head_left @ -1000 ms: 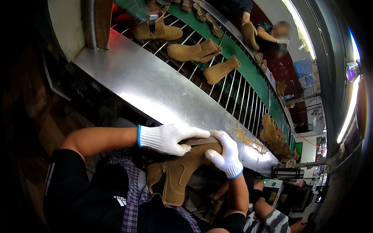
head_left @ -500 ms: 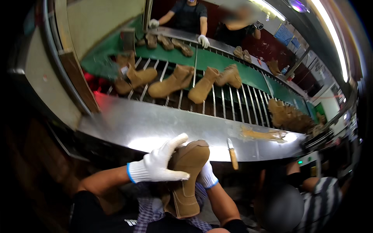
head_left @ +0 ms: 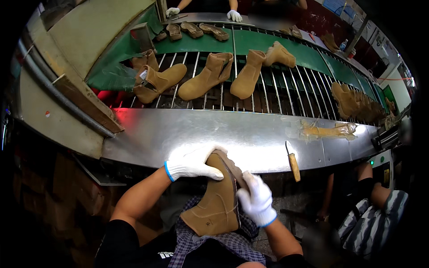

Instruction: The person picks up boots from a conveyor belt, trims excess material from the soles using a knife, wipes the boots with a cloth, and places them back on the belt.

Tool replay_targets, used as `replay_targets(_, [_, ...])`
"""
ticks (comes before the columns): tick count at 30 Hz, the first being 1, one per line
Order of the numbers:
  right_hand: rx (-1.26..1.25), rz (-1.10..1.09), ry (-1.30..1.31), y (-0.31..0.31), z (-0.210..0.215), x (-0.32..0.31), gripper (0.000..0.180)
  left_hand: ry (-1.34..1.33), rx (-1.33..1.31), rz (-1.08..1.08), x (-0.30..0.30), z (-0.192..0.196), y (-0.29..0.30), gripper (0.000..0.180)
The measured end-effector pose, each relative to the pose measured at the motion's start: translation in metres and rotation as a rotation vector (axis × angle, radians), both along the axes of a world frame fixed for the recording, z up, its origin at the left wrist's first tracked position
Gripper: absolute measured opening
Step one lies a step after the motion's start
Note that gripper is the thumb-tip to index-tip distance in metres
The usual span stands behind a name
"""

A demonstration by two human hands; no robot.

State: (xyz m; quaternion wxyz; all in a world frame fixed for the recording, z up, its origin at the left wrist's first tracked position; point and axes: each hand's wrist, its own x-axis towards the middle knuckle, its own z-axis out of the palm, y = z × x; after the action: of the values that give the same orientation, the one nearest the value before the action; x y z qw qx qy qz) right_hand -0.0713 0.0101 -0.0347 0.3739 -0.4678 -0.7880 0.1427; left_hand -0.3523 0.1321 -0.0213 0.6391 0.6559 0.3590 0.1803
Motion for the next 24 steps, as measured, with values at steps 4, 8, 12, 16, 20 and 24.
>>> replay_targets(4, [0.144, -0.112, -0.223, 0.045, 0.002, 0.007, 0.053, 0.191, 0.156, -0.034, 0.015, 0.017, 0.010, 0.089])
replay_targets(8, [0.004, -0.036, -0.255, 0.070, 0.023, -0.014, 0.042, 0.233, 0.225, -0.079, 0.017, 0.016, 0.014, 0.096])
replay_targets(12, [-0.178, -0.001, -0.276, 0.091, 0.021, -0.019, 0.029, 0.327, 0.157, -0.074, 0.021, 0.028, 0.014, 0.100])
replay_targets(16, [-0.535, 0.012, -0.301, 0.112, 0.033, -0.026, 0.041, 0.376, 0.121, -0.054, 0.023, 0.039, 0.012, 0.105])
replay_targets(20, [-0.654, 0.096, -0.065, 0.126, 0.016, -0.020, 0.050, 0.317, 0.208, -0.022, 0.024, 0.029, 0.011, 0.104])
replay_targets(24, [-0.586, 0.069, -0.104, 0.106, 0.039, -0.014, 0.044, 0.384, 0.264, -0.040, 0.030, 0.036, 0.009, 0.098])
